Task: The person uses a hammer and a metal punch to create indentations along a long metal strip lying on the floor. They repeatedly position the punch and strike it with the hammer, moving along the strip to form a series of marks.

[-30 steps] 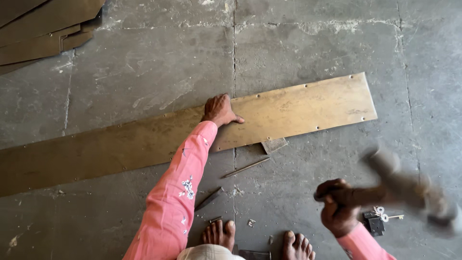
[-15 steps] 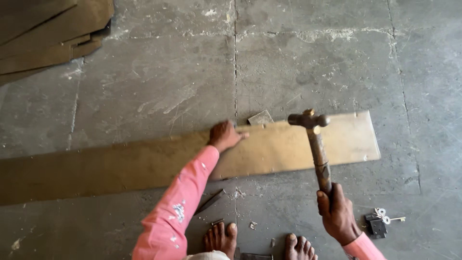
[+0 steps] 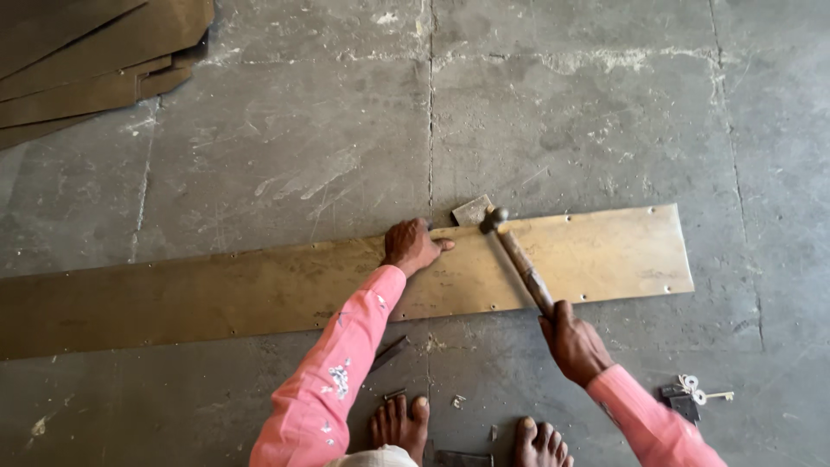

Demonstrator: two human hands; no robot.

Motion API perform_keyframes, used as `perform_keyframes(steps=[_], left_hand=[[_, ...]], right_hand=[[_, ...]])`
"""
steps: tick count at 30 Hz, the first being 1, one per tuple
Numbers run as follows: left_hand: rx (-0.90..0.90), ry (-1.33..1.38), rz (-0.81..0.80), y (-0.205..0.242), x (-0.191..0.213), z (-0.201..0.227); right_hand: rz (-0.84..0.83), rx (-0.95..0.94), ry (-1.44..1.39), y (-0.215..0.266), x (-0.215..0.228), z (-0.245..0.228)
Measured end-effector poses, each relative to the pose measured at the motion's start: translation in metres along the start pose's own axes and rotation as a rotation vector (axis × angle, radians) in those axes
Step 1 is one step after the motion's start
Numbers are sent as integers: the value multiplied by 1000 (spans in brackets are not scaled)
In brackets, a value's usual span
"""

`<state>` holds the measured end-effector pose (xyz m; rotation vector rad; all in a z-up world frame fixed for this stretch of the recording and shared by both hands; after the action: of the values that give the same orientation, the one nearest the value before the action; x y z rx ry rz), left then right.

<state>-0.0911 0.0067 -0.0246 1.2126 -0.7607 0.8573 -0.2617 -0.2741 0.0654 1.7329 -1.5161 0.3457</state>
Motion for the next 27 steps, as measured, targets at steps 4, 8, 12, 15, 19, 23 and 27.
perform_keyframes(steps=[4, 8, 12, 15, 19, 23, 27], left_hand=[[-86, 48, 205, -2, 0, -2], [-51, 66, 113, 0, -2, -2], [-42, 22, 59, 5, 6, 0], [-87, 16, 97, 6, 7, 1], [-108, 43, 283, 3, 16, -27], [20, -58, 211, 19, 17, -100], [50, -85, 163, 27, 31, -134]], right_hand=[[249, 125, -174, 17, 8, 7], [387, 650, -250, 26, 12, 7], [96, 213, 60, -1, -16, 26], [56, 39, -22, 0, -23, 41], [207, -46, -222, 23, -2, 43], [212, -85, -337, 55, 23, 27], [197, -52, -390, 56, 24, -7]])
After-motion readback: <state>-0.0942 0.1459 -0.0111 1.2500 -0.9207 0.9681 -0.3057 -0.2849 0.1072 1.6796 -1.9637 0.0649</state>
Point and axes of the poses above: each hand's wrist, its own y-axis away from the middle knuckle, its own x-axis out of the back of the hand, z = x × y, the point moved 2 cm from there along -y, towards the middle knuckle, and after that the axes turned 15 degrees about -y, right-handed, at the moved point
